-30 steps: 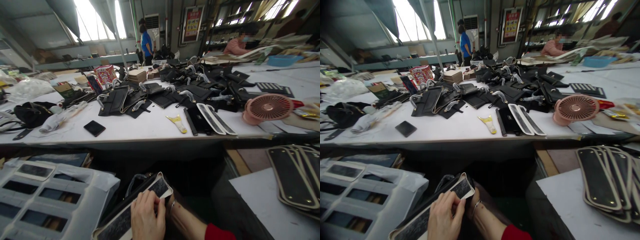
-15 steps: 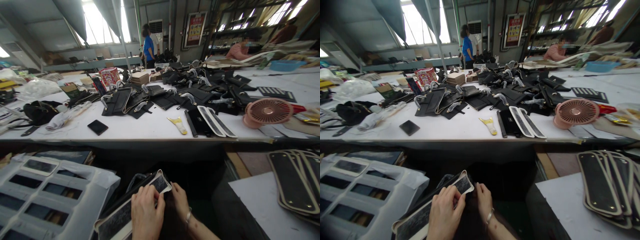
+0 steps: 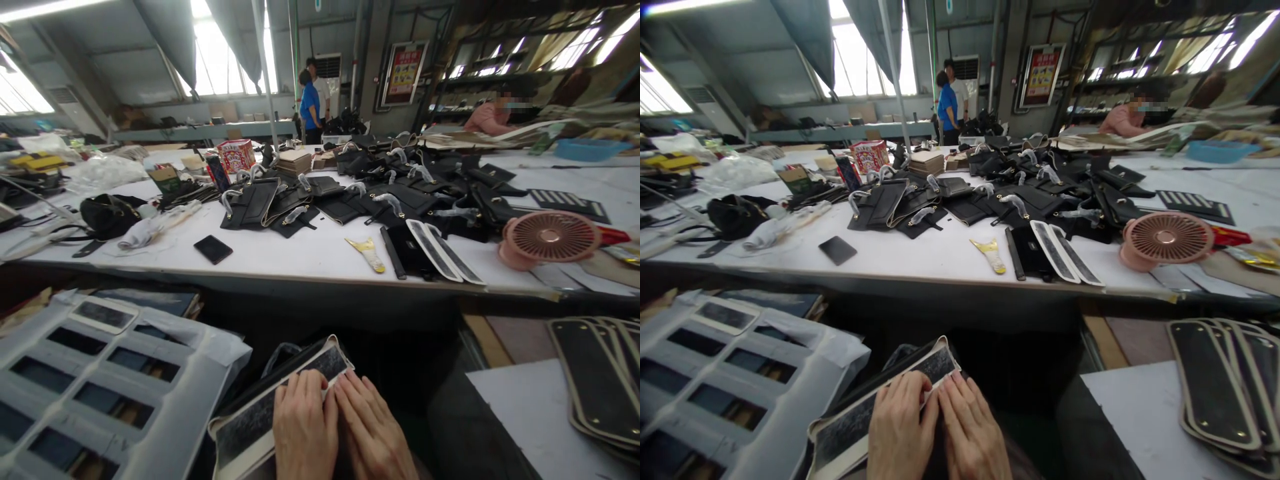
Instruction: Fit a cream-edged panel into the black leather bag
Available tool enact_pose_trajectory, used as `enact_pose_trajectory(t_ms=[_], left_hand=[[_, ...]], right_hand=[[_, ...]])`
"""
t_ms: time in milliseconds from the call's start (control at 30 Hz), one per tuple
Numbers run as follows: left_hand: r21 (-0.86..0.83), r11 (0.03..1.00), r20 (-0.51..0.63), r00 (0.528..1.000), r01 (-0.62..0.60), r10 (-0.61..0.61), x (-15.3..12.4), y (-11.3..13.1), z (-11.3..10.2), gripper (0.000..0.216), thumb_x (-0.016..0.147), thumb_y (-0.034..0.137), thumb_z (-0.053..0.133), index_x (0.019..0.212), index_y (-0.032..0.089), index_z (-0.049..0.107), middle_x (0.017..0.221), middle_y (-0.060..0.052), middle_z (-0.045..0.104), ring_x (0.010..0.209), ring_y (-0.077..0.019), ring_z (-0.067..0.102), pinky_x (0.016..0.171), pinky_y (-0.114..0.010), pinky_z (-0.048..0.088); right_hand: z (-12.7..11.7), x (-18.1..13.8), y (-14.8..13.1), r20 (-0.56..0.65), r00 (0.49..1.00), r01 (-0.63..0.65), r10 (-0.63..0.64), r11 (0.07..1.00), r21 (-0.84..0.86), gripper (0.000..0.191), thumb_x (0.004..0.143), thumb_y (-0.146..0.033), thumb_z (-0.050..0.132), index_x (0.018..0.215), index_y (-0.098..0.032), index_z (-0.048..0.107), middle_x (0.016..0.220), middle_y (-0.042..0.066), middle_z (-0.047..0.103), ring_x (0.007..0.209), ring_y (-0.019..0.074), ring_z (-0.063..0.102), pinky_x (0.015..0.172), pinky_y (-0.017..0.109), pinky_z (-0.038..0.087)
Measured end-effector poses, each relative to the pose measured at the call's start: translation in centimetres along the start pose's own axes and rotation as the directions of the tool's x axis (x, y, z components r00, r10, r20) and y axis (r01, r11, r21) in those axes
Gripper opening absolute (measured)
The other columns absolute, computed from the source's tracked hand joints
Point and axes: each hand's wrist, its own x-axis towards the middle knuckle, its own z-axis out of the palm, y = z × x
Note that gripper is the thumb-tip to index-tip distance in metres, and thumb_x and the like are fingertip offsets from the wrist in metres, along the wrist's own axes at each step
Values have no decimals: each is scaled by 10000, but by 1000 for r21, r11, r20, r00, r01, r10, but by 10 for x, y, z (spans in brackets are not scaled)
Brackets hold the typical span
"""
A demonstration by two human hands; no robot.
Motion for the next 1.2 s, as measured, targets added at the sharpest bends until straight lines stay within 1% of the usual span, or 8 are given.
enact_pose_trajectory(t_ms=[167,367,567,767,933,1100,1167,1200], left_hand=[[15,1000,-56,998,18,-17,-17,-14,1,219,961,168,450,784,224,566,790,-12,611,789,-228,545,745,-375,300],[37,999,-48,998,34,-32,-22,-25,-8,190,930,165,503,761,220,569,766,-5,613,781,-220,552,737,-364,291],[50,998,-49,998,45,-42,-29,-36,-17,207,944,169,468,768,215,566,769,-13,606,785,-225,548,751,-377,297],[78,996,-97,995,43,-35,-43,-52,-27,222,945,169,457,757,218,565,750,-11,609,760,-214,555,736,-366,304],[89,995,-138,990,48,-36,-52,-64,-30,222,943,192,462,749,220,566,743,-13,617,754,-214,558,756,-373,315],[70,996,-241,970,53,-35,-61,-73,-35,220,954,223,462,759,224,565,723,-9,617,738,-204,572,769,-379,342],[43,998,-358,934,37,-19,-71,-82,-33,141,948,249,511,831,233,588,771,-14,641,781,-211,598,806,-395,371],[19,999,-438,898,43,-30,-78,-88,-31,79,935,268,553,878,238,598,816,-23,652,814,-218,610,832,-407,391]], right_hand=[[5,-3,-10,7,1000,0,0,998,-62,363,926,-63,416,1200,-43,654,1253,159,666,1215,287,596,933,395,562],[12,4,-29,-29,999,-21,20,1000,-21,344,898,-50,429,1137,-55,675,1138,156,708,1140,271,635,923,397,570],[20,6,-46,-57,998,-7,8,1000,21,348,888,-45,409,1105,-54,680,1080,163,714,1115,266,641,900,389,595],[29,7,-64,-55,998,0,3,999,46,329,886,-50,420,1076,-41,689,1055,172,714,1075,274,656,883,391,601],[32,10,-76,-42,998,40,-38,998,55,359,918,-48,375,1066,-64,702,1019,150,726,1053,246,661,895,373,590],[34,17,-88,-58,996,69,-64,994,80,345,936,-73,380,1051,-71,705,985,143,729,1028,236,668,905,355,587],[36,19,-93,-63,995,79,-74,993,92,320,937,-89,403,1038,-71,707,975,143,730,1024,238,671,903,353,590],[37,19,-94,-65,995,86,-80,992,96,309,938,-101,417,1036,-71,708,976,144,731,1025,239,672,901,350,593]])
